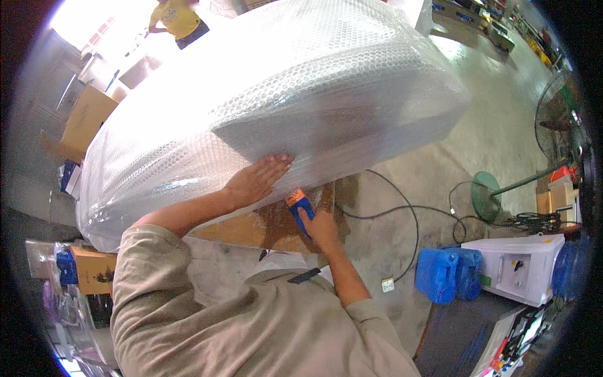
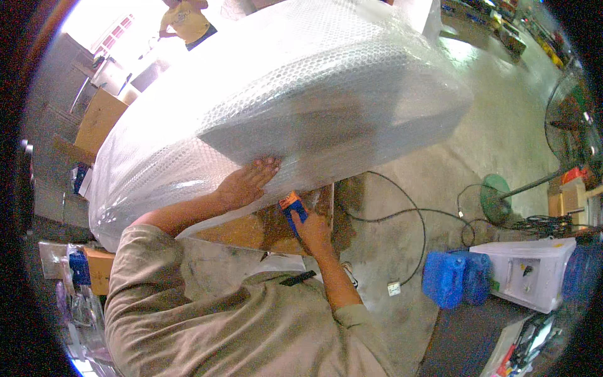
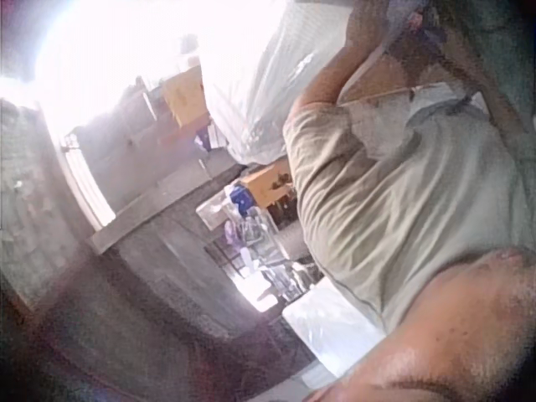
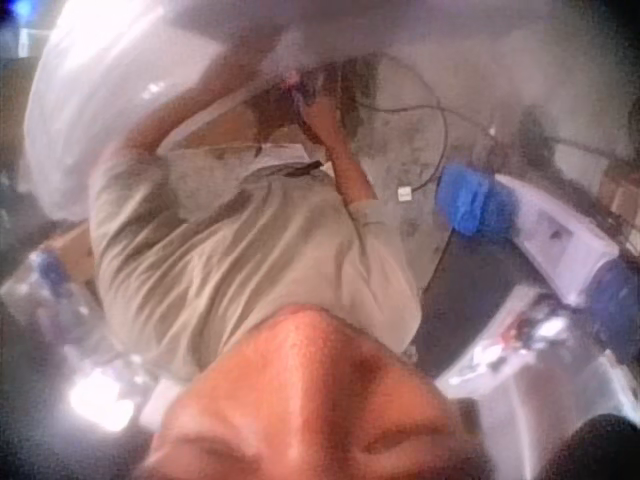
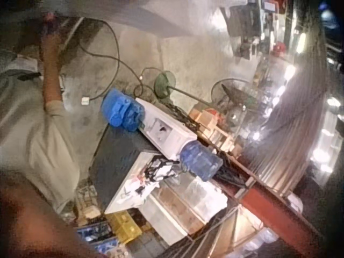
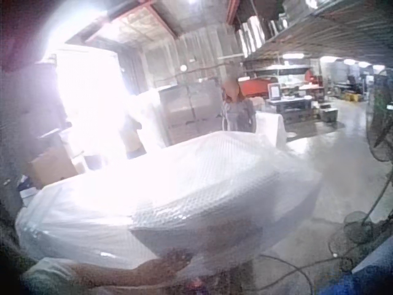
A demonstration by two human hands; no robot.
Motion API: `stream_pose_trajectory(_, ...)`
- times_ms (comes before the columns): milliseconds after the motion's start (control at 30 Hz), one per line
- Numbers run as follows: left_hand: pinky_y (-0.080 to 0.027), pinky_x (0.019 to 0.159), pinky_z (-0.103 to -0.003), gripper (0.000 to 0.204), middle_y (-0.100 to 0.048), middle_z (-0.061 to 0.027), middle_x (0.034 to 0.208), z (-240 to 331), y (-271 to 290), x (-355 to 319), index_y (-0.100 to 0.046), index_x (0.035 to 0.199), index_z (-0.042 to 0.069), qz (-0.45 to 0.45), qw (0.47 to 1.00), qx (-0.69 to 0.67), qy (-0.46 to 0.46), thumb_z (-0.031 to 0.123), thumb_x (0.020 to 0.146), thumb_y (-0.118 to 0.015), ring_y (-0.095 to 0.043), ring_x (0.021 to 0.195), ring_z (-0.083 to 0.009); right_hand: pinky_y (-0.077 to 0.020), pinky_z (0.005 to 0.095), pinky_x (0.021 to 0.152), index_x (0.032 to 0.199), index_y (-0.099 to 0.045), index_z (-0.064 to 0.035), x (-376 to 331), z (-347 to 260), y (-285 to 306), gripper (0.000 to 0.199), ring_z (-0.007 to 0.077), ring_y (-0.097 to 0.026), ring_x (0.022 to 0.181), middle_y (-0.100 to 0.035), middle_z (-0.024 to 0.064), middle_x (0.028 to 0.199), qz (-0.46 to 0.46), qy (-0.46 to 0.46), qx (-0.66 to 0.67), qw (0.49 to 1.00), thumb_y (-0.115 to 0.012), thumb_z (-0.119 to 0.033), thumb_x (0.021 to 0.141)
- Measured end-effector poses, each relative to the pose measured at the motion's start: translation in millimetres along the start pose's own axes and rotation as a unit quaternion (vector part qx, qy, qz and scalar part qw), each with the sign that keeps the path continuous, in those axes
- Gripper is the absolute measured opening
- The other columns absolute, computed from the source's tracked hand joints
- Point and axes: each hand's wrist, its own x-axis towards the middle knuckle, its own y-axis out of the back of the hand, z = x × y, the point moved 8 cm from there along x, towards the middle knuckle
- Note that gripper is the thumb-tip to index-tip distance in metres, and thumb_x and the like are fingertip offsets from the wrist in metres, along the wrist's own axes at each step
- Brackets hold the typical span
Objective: The person wraps a large object with bubble wrap and secures it with packing tape using a handheld tape dispenser. The person rotates the object and applies tape along multiple edges to seal the wrapping.
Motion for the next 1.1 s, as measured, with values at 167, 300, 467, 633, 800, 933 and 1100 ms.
stream_pose_trajectory(167, -0.027, 0.124, -0.042, 0.073, -0.035, -0.0189, 0.163, 36.2, -53.1, 9.2, -0.031, 0.158, 0.002, 0.034, 0.939, -0.335, 0.066, 0.036, 0.099, -0.057, -0.036, 0.149, -0.0322, -0.0567, 0.0523, 0.076, 0.094, -0.075, 0.0029, -11.7, -30.5, 89.0, 0.07, 0.0435, -0.073, 0.086, -0.072, 0.0288, 0.089, -0.101, 0.129, -0.115, 0.98, -0.067, -0.066, 0.086)
stream_pose_trajectory(300, -0.044, 0.112, -0.041, 0.063, -0.053, -0.0206, 0.148, 46.6, 36.1, 21.6, -0.041, 0.153, 0.001, -0.003, 0.781, -0.612, 0.127, 0.039, 0.105, -0.055, -0.055, 0.133, -0.0305, -0.0584, 0.0473, 0.074, 0.105, -0.073, 0.0011, -68.6, -30.9, 192.0, 0.062, 0.0419, -0.073, 0.083, -0.074, 0.0252, 0.095, 0.01, 0.158, 0.092, 0.983, -0.078, -0.057, 0.083)
stream_pose_trajectory(467, -0.052, 0.099, -0.036, 0.045, -0.072, -0.0152, 0.122, -36.0, 175.7, 24.7, -0.067, 0.129, -0.001, 0.124, 0.467, -0.869, 0.109, 0.036, 0.104, -0.061, -0.064, 0.114, -0.0171, -0.0557, 0.0393, 0.062, 0.096, -0.07, -0.0058, -107.5, -92.2, 252.4, 0.052, 0.0302, -0.072, 0.07, -0.072, 0.0151, 0.082, 0.189, 0.372, 0.085, 0.905, -0.091, -0.047, 0.072)
stream_pose_trajectory(633, -0.056, 0.089, -0.036, 0.024, -0.077, -0.014, 0.097, -139.6, 254.7, 20.8, -0.075, 0.109, 0.0, 0.21, 0.684, -0.686, 0.13, 0.018, 0.1, -0.063, -0.071, 0.092, -0.0172, -0.0506, 0.0321, 0.057, 0.093, -0.066, -0.0004, -101.1, -161.9, 281.8, 0.054, 0.0177, -0.063, 0.06, -0.064, 0.0079, 0.069, 0.266, 0.406, 0.164, 0.859, -0.083, -0.051, 0.084)
stream_pose_trajectory(800, -0.054, 0.081, -0.04, 0.017, -0.073, -0.0122, 0.089, -314.8, 272.4, 53.7, -0.073, 0.099, 0.003, 0.374, 0.77, -0.413, 0.311, 0.007, 0.098, -0.057, -0.068, 0.085, -0.0258, -0.0533, 0.0371, 0.066, 0.098, -0.068, 0.0015, -53.4, -206.1, 298.4, 0.052, 0.0192, -0.067, 0.071, -0.071, 0.0128, 0.078, 0.18, 0.183, 0.249, 0.934, -0.077, -0.049, 0.091)
stream_pose_trajectory(933, -0.042, 0.109, -0.056, 0.028, -0.065, -0.0191, 0.128, -356.4, 159.9, 127.6, -0.069, 0.123, 0.012, 0.114, 0.92, -0.281, 0.25, 0.025, 0.1, -0.061, -0.055, 0.128, -0.0408, -0.0495, 0.0366, 0.061, 0.085, -0.068, 0.0027, -31.2, -206.8, 291.9, 0.055, 0.0176, -0.061, 0.064, -0.066, 0.01, 0.069, 0.163, 0.108, 0.24, 0.951, -0.073, -0.051, 0.093)
stream_pose_trajectory(1100, -0.044, 0.112, -0.049, 0.038, -0.059, -0.0196, 0.137, -311.8, 180.3, 117.0, -0.062, 0.133, 0.009, 0.235, 0.869, -0.35, 0.257, 0.029, 0.1, -0.063, -0.056, 0.128, -0.0382, -0.0458, 0.0354, 0.057, 0.079, -0.067, 0.0037, -45.7, -169.5, 285.6, 0.056, 0.0136, -0.055, 0.06, -0.061, 0.0077, 0.063, 0.19, 0.066, 0.221, 0.954, -0.072, -0.05, 0.094)
